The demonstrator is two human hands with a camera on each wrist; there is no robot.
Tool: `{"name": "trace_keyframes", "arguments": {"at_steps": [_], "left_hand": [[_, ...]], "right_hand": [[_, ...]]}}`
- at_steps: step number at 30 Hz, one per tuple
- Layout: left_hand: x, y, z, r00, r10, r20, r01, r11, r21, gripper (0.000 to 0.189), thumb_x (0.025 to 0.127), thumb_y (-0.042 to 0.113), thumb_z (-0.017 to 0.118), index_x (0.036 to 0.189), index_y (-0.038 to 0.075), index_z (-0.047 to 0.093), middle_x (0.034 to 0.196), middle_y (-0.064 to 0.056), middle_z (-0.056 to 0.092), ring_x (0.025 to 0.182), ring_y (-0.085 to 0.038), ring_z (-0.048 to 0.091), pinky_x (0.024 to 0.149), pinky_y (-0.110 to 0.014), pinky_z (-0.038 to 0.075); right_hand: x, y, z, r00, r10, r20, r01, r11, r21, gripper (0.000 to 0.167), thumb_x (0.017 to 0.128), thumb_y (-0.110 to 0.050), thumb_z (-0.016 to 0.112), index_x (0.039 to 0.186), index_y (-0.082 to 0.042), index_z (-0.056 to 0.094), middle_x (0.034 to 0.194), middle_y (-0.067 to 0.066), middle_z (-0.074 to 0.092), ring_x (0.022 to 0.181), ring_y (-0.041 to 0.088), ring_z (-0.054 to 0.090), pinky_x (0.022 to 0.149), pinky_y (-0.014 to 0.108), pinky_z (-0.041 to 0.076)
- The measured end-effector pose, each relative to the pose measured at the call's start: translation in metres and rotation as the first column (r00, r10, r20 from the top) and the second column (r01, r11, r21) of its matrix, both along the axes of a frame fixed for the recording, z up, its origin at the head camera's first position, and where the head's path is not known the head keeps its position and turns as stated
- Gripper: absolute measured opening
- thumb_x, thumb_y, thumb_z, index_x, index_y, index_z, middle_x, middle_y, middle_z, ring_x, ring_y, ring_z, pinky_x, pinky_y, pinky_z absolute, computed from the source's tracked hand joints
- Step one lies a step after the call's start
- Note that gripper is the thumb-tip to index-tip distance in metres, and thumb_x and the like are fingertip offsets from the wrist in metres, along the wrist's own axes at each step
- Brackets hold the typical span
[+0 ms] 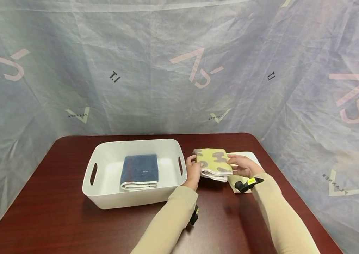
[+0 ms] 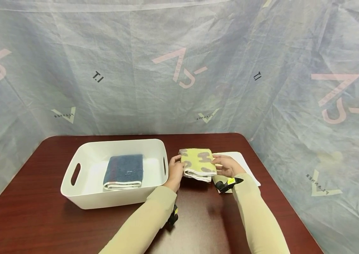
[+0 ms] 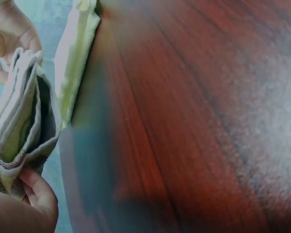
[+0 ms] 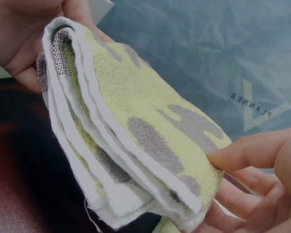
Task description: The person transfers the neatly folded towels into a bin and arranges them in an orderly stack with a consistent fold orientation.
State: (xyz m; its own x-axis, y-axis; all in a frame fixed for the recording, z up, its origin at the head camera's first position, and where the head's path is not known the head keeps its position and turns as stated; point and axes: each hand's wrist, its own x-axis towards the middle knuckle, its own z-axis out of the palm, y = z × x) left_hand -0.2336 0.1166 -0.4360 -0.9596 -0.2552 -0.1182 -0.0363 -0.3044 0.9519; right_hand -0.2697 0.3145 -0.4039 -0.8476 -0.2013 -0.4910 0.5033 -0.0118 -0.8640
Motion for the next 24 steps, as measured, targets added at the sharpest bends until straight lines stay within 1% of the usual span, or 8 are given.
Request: {"name": "trace_keyframes", "arguments": {"at_steps": [3,7,9,12,17,20,24], "left_hand": [[0.001,-0.001,0.003,1.0,-0.016,-0.005,0.016,1.0,0.012,0.038,0.079,-0.007,0.049,0.117,-0.004,0.053,0.089,-0.011,0.053,0.068,-0.014,0.046,0.053,-0.021,0.037],[0.002,-0.001,0.007,0.999,-0.021,-0.033,0.022,0.999,0.024,0.039,0.079,-0.007,0.048,0.117,-0.004,0.053,0.094,-0.014,0.052,0.077,-0.017,0.047,0.059,-0.021,0.039],[0.002,-0.001,0.009,0.999,-0.02,-0.05,0.022,0.999,0.026,0.038,0.079,-0.007,0.048,0.117,-0.004,0.053,0.097,-0.016,0.051,0.081,-0.018,0.047,0.062,-0.022,0.039],[0.002,-0.001,0.013,0.998,-0.028,-0.053,0.03,0.999,0.034,0.039,0.08,-0.006,0.05,0.118,-0.002,0.054,0.1,-0.016,0.051,0.084,-0.019,0.046,0.062,-0.021,0.04],[0.002,-0.002,0.017,0.997,-0.043,-0.059,0.047,0.997,0.065,0.039,0.079,-0.006,0.051,0.117,0.0,0.055,0.098,-0.014,0.052,0.078,-0.017,0.047,0.055,-0.02,0.04],[0.003,-0.002,0.019,0.996,-0.062,-0.058,0.067,0.995,0.078,0.038,0.081,-0.004,0.052,0.118,0.001,0.055,0.098,-0.013,0.052,0.074,-0.015,0.047,0.053,-0.021,0.041],[0.003,-0.003,0.022,0.994,-0.087,-0.06,0.091,0.993,0.072,0.037,0.083,-0.001,0.053,0.12,0.004,0.055,0.099,-0.011,0.052,0.072,-0.015,0.047,0.052,-0.022,0.042]], "right_hand": [[0.001,0.001,0.005,1.0,0.01,-0.016,-0.011,1.0,-0.018,0.062,0.093,0.003,0.045,0.146,-0.002,0.015,0.097,0.002,0.055,0.084,0.015,0.058,0.075,0.032,0.052],[0.001,0.003,0.013,0.999,0.027,-0.044,-0.029,0.999,-0.037,0.061,0.094,0.002,0.044,0.147,-0.003,0.014,0.099,0.002,0.056,0.087,0.016,0.058,0.077,0.031,0.052],[0.001,0.005,0.016,0.998,0.025,-0.052,-0.028,0.998,-0.049,0.06,0.095,0.002,0.044,0.147,-0.004,0.016,0.1,0.002,0.057,0.087,0.016,0.059,0.077,0.032,0.052],[0.002,0.006,0.02,0.998,0.008,-0.057,-0.012,0.997,-0.07,0.057,0.095,0.002,0.045,0.146,-0.005,0.02,0.099,0.002,0.059,0.087,0.018,0.06,0.076,0.032,0.053],[0.003,0.01,0.024,0.997,0.012,-0.077,-0.019,0.995,-0.1,0.056,0.095,0.002,0.046,0.145,-0.005,0.023,0.099,0.002,0.061,0.087,0.019,0.061,0.077,0.033,0.053],[0.004,0.012,0.025,0.995,0.024,-0.092,-0.033,0.994,-0.1,0.057,0.095,0.002,0.046,0.146,-0.004,0.02,0.101,0.002,0.059,0.088,0.019,0.061,0.078,0.033,0.053],[0.004,0.013,0.028,0.994,0.021,-0.107,-0.031,0.995,-0.096,0.059,0.095,0.001,0.045,0.147,-0.005,0.017,0.104,0.001,0.056,0.089,0.018,0.06,0.079,0.033,0.052]]}}
